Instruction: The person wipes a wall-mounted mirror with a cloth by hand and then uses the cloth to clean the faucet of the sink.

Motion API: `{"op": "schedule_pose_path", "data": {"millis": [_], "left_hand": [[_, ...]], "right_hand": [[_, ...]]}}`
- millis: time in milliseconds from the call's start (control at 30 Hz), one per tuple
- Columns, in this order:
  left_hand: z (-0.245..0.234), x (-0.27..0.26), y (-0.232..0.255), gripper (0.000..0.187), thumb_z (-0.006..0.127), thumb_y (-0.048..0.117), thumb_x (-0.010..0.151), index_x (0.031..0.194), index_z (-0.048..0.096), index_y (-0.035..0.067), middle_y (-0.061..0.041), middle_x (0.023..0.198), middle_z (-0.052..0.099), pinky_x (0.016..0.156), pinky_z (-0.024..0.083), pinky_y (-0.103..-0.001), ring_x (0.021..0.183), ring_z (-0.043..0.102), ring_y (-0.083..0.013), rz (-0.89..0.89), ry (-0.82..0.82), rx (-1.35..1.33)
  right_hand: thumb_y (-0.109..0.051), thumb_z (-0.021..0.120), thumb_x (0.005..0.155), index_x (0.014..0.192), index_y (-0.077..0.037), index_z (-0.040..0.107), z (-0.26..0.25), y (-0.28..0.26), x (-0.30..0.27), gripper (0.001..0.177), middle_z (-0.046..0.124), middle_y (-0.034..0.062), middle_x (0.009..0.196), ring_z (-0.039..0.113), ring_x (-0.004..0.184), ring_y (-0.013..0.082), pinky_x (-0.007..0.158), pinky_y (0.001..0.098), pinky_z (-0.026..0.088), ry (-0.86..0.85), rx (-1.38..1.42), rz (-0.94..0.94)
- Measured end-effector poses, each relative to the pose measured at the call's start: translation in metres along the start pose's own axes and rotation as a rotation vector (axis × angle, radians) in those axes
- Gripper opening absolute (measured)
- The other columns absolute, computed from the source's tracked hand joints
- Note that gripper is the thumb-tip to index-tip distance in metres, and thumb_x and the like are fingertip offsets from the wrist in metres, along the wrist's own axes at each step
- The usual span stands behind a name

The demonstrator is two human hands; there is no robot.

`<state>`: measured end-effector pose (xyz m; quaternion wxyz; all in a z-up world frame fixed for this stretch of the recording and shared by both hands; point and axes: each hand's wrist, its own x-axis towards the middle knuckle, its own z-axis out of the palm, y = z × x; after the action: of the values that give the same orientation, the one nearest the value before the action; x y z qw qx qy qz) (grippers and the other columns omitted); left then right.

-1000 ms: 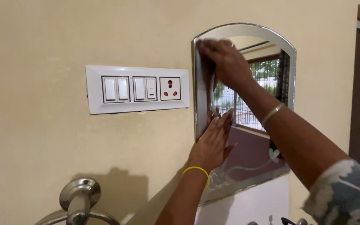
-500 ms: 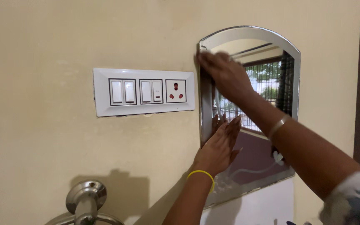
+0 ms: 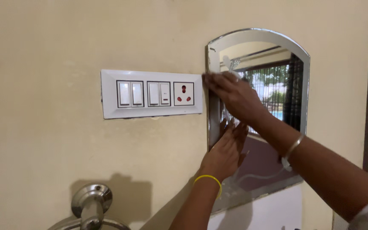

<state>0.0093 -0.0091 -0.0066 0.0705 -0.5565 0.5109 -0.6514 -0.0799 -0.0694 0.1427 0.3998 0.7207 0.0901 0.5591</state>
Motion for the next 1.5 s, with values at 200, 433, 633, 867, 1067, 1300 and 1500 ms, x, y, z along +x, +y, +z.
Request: {"op": "schedule_pose_path", "data": {"millis": [200, 433, 633, 867, 1067, 1300, 1500], "left_hand": [[0.007, -0.001, -0.004, 0.077, 0.039, 0.044, 0.105, 0.158, 0.024, -0.009, -0.023, 0.168, 0.023, 0.127, 0.011, -0.042, 0.157, 0.018, -0.0316, -0.281, 0.217, -0.376], [0.003, 0.001, -0.003, 0.077, 0.035, 0.044, 0.103, 0.159, 0.020, -0.006, -0.020, 0.168, 0.021, 0.127, 0.010, -0.045, 0.156, 0.015, -0.0327, -0.271, 0.191, -0.334], [0.004, 0.004, -0.001, 0.072, 0.026, 0.045, 0.104, 0.157, 0.022, -0.005, -0.019, 0.167, 0.020, 0.125, 0.010, -0.044, 0.155, 0.014, -0.0313, -0.150, 0.089, -0.084], [0.001, 0.001, 0.001, 0.072, 0.031, 0.045, 0.105, 0.156, 0.029, -0.005, -0.020, 0.166, 0.025, 0.126, 0.010, -0.049, 0.155, 0.016, -0.0317, -0.257, 0.146, -0.154], [-0.004, 0.003, -0.003, 0.074, 0.034, 0.045, 0.101, 0.157, 0.028, -0.004, -0.020, 0.166, 0.025, 0.126, 0.009, -0.051, 0.156, 0.016, -0.0323, -0.272, 0.172, -0.246], [-0.004, -0.005, -0.003, 0.073, 0.029, 0.046, 0.106, 0.158, 0.027, -0.005, -0.017, 0.168, 0.027, 0.128, 0.006, -0.045, 0.157, 0.017, -0.0302, -0.116, 0.135, -0.104], [0.005, -0.032, 0.023, 0.077, 0.017, 0.053, 0.105, 0.158, 0.028, -0.001, -0.012, 0.165, 0.033, 0.125, 0.007, -0.047, 0.151, 0.023, -0.0290, 0.119, -0.050, -0.050]], "right_hand": [[0.001, 0.071, 0.083, 0.136, 0.001, 0.065, 0.029, 0.089, 0.038, 0.053, 0.060, 0.0220, 0.139, 0.058, 0.116, 0.0413, 0.099, 0.0453, 0.051, 0.202, -0.041, 0.244], [0.009, 0.059, 0.087, 0.129, 0.002, 0.067, 0.028, 0.129, 0.025, 0.044, 0.054, 0.0304, 0.132, 0.054, 0.120, 0.0452, 0.103, 0.0476, 0.049, 0.079, 0.028, 0.788], [0.004, 0.058, 0.101, 0.141, -0.012, 0.068, 0.031, 0.061, 0.039, 0.043, 0.058, 0.0176, 0.142, 0.059, 0.128, 0.0336, 0.106, 0.0404, 0.053, 0.116, 0.054, 0.305], [0.009, 0.055, 0.090, 0.143, -0.006, 0.060, 0.031, 0.171, -0.022, 0.055, 0.051, 0.0268, 0.141, 0.053, 0.126, 0.0425, 0.108, 0.0446, 0.047, 0.068, 0.056, 0.839], [0.010, 0.060, 0.080, 0.145, -0.001, 0.056, 0.037, 0.148, 0.005, 0.065, 0.041, 0.0332, 0.139, 0.045, 0.123, 0.0456, 0.103, 0.0462, 0.045, -0.045, 0.006, 0.745], [0.011, 0.058, 0.096, 0.145, -0.008, 0.062, 0.014, 0.028, 0.025, 0.053, 0.059, 0.0133, 0.136, 0.054, 0.123, 0.0307, 0.105, 0.0382, 0.052, 0.089, 0.073, 0.271], [0.014, 0.063, 0.083, 0.141, -0.013, 0.065, 0.002, -0.034, -0.049, 0.065, 0.060, 0.0113, 0.137, 0.055, 0.126, 0.0310, 0.104, 0.0364, 0.052, -0.045, 0.162, 0.199]]}}
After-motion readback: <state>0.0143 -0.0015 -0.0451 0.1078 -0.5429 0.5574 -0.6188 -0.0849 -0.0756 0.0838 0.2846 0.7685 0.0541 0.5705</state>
